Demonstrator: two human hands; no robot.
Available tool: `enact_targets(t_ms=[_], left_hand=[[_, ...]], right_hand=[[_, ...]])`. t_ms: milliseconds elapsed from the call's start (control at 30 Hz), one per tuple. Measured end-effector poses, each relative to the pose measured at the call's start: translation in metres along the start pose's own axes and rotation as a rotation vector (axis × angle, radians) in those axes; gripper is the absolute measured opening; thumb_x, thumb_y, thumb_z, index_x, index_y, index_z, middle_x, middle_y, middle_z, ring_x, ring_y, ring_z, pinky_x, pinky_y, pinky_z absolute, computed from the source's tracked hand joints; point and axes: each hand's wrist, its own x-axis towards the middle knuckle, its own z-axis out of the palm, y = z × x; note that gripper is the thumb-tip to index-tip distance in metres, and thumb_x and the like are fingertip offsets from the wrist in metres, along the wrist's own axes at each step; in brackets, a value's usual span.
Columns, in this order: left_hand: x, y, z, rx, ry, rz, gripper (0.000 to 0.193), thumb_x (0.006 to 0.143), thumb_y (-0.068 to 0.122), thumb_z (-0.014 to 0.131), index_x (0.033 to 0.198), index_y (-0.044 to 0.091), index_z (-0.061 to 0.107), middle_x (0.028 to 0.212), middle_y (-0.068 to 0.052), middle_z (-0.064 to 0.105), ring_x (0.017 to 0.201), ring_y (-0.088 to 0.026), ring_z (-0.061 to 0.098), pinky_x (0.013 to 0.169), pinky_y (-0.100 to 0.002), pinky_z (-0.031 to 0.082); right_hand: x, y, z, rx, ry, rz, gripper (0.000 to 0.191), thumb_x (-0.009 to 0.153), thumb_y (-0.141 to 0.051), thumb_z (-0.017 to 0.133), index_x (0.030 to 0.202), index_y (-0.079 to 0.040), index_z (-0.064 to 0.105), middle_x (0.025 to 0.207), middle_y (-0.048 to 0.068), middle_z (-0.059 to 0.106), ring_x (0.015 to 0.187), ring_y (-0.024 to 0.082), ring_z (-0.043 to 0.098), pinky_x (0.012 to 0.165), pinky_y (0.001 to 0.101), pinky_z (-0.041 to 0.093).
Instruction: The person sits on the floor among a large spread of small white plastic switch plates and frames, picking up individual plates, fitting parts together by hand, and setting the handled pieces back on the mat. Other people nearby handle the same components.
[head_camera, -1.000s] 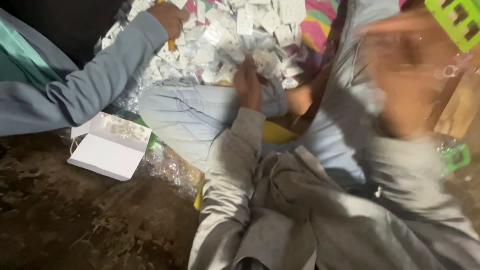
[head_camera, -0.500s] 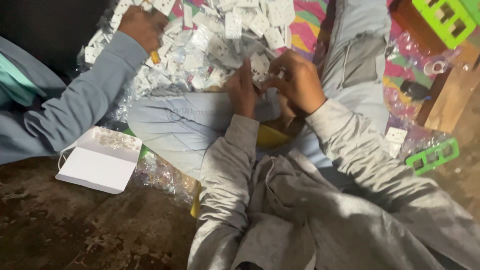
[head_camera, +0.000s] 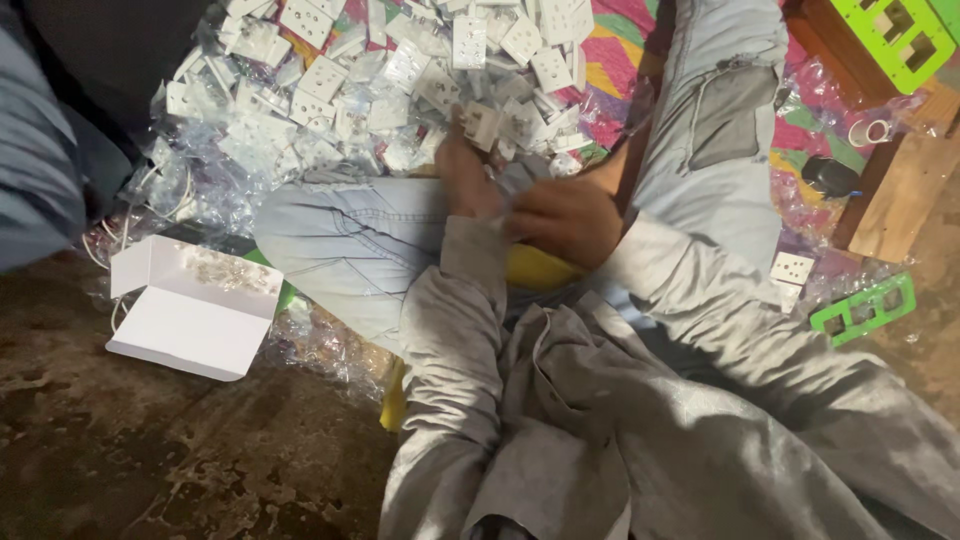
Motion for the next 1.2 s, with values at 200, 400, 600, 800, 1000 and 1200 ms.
enact_targets(t_ms=[200,400,600,800,1000,1200], left_hand=[[-0.004,0.007,0.004,-0.001,-0.098,0.113,0.038,0.104,0.045,0.060,0.094,0.009,0.062,0.072,-0.001,0.059,0.051,-0.010,0.049,0.042,-0.027,0.034],[-0.010,0.007,0.009,0.052,-0.154,0.120,0.034,0.101,0.043,0.060,0.092,0.010,0.065,0.077,0.002,0.061,0.063,-0.008,0.057,0.048,-0.027,0.041],[0.000,-0.012,-0.006,0.283,-0.209,0.244,0.030,0.101,0.030,0.073,0.084,0.007,0.064,0.075,0.004,0.054,0.064,-0.005,0.048,0.052,-0.026,0.038],[0.028,-0.040,-0.025,0.718,-0.268,0.628,0.028,0.103,0.026,0.077,0.088,0.004,0.067,0.074,0.000,0.060,0.065,-0.006,0.050,0.058,-0.025,0.042],[0.053,-0.033,-0.020,0.127,-0.059,0.320,0.040,0.108,0.042,0.049,0.092,0.009,0.064,0.064,-0.001,0.056,0.044,-0.006,0.040,0.038,-0.023,0.028],[0.030,-0.020,-0.002,0.303,-0.078,0.309,0.046,0.108,0.046,0.046,0.092,0.007,0.063,0.069,-0.007,0.064,0.045,-0.010,0.047,0.040,-0.025,0.033]], right_hand=[[-0.014,0.022,0.004,0.335,0.119,0.680,0.020,0.087,-0.011,0.088,0.086,-0.008,0.068,0.081,0.005,0.068,0.070,0.012,0.064,0.063,0.0295,0.052],[-0.031,0.057,-0.008,0.569,0.623,0.818,0.028,0.093,-0.001,0.083,0.099,-0.003,0.056,0.091,-0.001,0.061,0.075,0.004,0.061,0.060,0.0245,0.050],[-0.030,0.053,0.007,0.639,0.538,0.906,0.020,0.105,-0.009,0.069,0.122,0.001,0.063,0.101,0.009,0.069,0.072,0.008,0.063,0.061,0.0262,0.052],[-0.034,0.051,0.002,0.813,0.069,0.985,0.030,0.092,-0.012,0.077,0.117,0.000,0.064,0.080,0.003,0.066,0.057,0.010,0.058,0.048,0.0289,0.045],[0.034,0.160,-0.065,0.764,0.167,1.184,0.021,0.095,-0.020,0.072,0.112,-0.008,0.068,0.093,0.003,0.072,0.056,0.007,0.055,0.045,0.0243,0.037],[0.132,0.262,-0.185,0.797,0.738,0.864,0.022,0.096,-0.025,0.070,0.114,-0.013,0.067,0.099,0.004,0.076,0.053,0.006,0.053,0.041,0.0228,0.033]])
